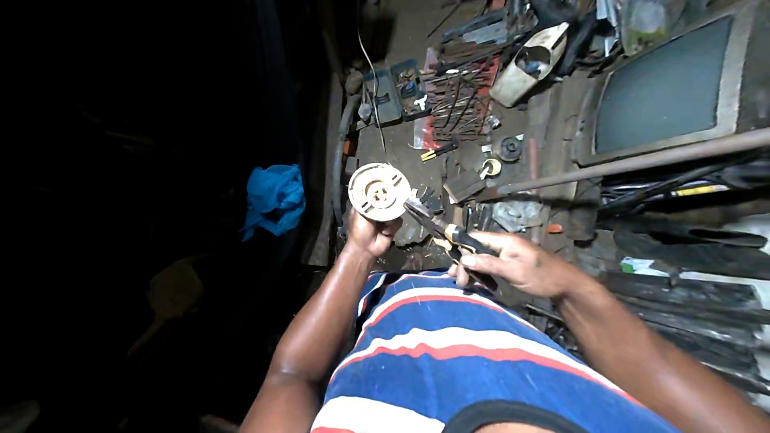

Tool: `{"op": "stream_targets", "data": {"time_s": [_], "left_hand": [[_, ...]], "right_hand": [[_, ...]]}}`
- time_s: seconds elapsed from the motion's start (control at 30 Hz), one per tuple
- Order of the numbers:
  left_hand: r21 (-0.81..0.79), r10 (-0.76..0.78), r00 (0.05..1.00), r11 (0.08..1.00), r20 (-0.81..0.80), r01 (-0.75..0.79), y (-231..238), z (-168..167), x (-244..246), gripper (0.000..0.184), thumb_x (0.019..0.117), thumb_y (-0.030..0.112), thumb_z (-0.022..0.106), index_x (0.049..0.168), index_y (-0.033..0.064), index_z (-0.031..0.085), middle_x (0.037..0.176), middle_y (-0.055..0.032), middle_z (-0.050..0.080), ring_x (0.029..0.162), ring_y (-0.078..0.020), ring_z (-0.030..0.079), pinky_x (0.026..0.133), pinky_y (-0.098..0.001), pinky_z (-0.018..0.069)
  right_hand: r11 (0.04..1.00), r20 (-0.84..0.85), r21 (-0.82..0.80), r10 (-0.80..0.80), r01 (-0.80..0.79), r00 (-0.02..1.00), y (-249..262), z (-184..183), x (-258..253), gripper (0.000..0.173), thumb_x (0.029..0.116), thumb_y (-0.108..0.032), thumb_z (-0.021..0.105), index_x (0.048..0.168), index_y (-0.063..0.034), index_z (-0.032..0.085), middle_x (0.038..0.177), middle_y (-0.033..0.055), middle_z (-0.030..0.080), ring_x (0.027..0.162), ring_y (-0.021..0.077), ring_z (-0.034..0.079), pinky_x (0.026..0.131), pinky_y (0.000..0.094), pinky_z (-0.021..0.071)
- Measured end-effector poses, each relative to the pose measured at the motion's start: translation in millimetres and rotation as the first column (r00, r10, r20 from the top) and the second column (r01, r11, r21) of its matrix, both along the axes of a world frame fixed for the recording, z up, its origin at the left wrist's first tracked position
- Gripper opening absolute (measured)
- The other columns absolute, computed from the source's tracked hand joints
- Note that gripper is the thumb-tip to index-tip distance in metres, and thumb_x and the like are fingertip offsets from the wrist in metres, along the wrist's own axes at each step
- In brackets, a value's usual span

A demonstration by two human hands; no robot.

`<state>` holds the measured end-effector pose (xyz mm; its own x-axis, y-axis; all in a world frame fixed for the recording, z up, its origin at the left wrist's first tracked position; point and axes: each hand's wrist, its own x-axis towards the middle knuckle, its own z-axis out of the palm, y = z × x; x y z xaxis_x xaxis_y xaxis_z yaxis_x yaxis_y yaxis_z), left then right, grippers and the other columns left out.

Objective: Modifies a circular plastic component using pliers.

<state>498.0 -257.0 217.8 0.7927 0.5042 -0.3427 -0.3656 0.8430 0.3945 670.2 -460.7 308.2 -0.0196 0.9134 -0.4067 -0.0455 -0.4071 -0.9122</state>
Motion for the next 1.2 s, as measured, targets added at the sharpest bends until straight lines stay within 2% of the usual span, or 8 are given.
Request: {"op": "stream_targets", "data": {"time_s": [0.1,0.17,0.3,0.43,0.63,0.77,1.03,1.2], "left_hand": [[-0.01,-0.009,0.991,1.0,-0.137,0.008,-1.9,7.4,1.6,0.05,0.1082,0.05,0.027,0.097,0.0141,0.06,0.064,-0.0025,0.053,0.042,-0.0057,0.04,0.037,-0.0181,0.0335],[-0.017,-0.039,0.981,0.999,-0.192,0.036,-3.5,9.2,1.3,0.055,0.1073,0.058,0.025,0.098,0.0158,0.059,0.065,-0.0012,0.052,0.042,-0.005,0.038,0.037,-0.0173,0.0322],[-0.039,-0.108,0.977,0.994,-0.186,0.102,-6.0,6.7,-3.8,0.063,0.1017,0.072,0.024,0.1,0.0188,0.059,0.065,0.0002,0.051,0.041,-0.0043,0.038,0.036,-0.0165,0.0317],[-0.073,-0.137,0.967,0.99,-0.216,0.124,-7.7,8.4,-5.6,0.064,0.1005,0.073,0.025,0.093,0.0188,0.058,0.063,0.0015,0.048,0.04,-0.004,0.037,0.035,-0.0166,0.0308],[-0.104,-0.146,0.963,0.987,-0.226,0.125,-11.4,7.8,-7.1,0.062,0.0998,0.074,0.028,0.089,0.0192,0.056,0.059,0.003,0.043,0.04,-0.0045,0.036,0.035,-0.0173,0.032],[-0.084,-0.173,0.958,0.984,-0.229,0.157,-11.0,6.3,-7.7,0.065,0.0982,0.077,0.025,0.088,0.0197,0.056,0.058,0.0035,0.041,0.039,-0.0043,0.034,0.035,-0.0174,0.0303],[-0.046,-0.161,0.956,0.987,-0.246,0.154,-9.5,4.0,-8.5,0.059,0.1029,0.068,0.025,0.09,0.019,0.056,0.059,0.0031,0.042,0.039,-0.0045,0.034,0.036,-0.0173,0.0306],[-0.024,-0.148,0.95,0.989,-0.274,0.147,-9.2,1.3,-8.7,0.054,0.1043,0.063,0.03,0.093,0.0189,0.058,0.061,0.0024,0.046,0.039,-0.0037,0.034,0.036,-0.017,0.0304]], "right_hand": [[0.998,0.058,-0.063,-0.004,0.008,0.998,3.4,0.7,-0.2,0.026,0.105,-0.027,0.056,0.118,-0.0067,0.064,0.094,0.0076,0.077,0.083,0.0186,0.074,0.077,0.0333,0.0618],[0.995,0.134,-0.102,-0.003,0.017,0.991,5.8,1.1,0.1,0.024,0.1044,-0.03,0.057,0.115,-0.0097,0.066,0.092,0.0047,0.076,0.083,0.0166,0.074,0.078,0.033,0.0615],[0.989,0.337,-0.143,0.028,0.021,0.941,10.3,2.3,1.2,0.02,0.1024,-0.037,0.061,0.104,-0.0186,0.069,0.087,-0.0044,0.074,0.078,0.0085,0.069,0.071,0.0289,0.0572],[0.987,0.46,-0.157,0.057,0.018,0.886,13.3,2.5,0.9,0.02,0.101,-0.04,0.064,0.104,-0.0219,0.07,0.085,-0.0073,0.074,0.076,0.0055,0.07,0.072,0.0297,0.059],[0.991,0.511,-0.131,0.068,-0.001,0.857,14.5,2.8,0.0,0.018,0.1007,-0.04,0.065,0.102,-0.0224,0.07,0.083,-0.0073,0.073,0.074,0.0054,0.069,0.069,0.0301,0.059],[0.992,0.511,-0.128,0.073,-0.008,0.857,14.5,3.7,0.2,0.017,0.1009,-0.039,0.064,0.101,-0.0225,0.069,0.082,-0.0069,0.073,0.073,0.0057,0.069,0.067,0.03,0.0591],[0.989,0.527,-0.145,0.098,-0.025,0.844,15.2,6.3,1.4,0.017,0.1008,-0.039,0.064,0.099,-0.0233,0.068,0.079,-0.008,0.071,0.068,0.0049,0.066,0.062,0.0293,0.0554],[0.987,0.576,-0.155,0.133,-0.051,0.807,15.9,6.0,2.1,0.016,0.0994,-0.042,0.066,0.098,-0.0256,0.067,0.073,-0.007,0.064,0.062,0.0064,0.06,0.057,0.0324,0.0514]]}}
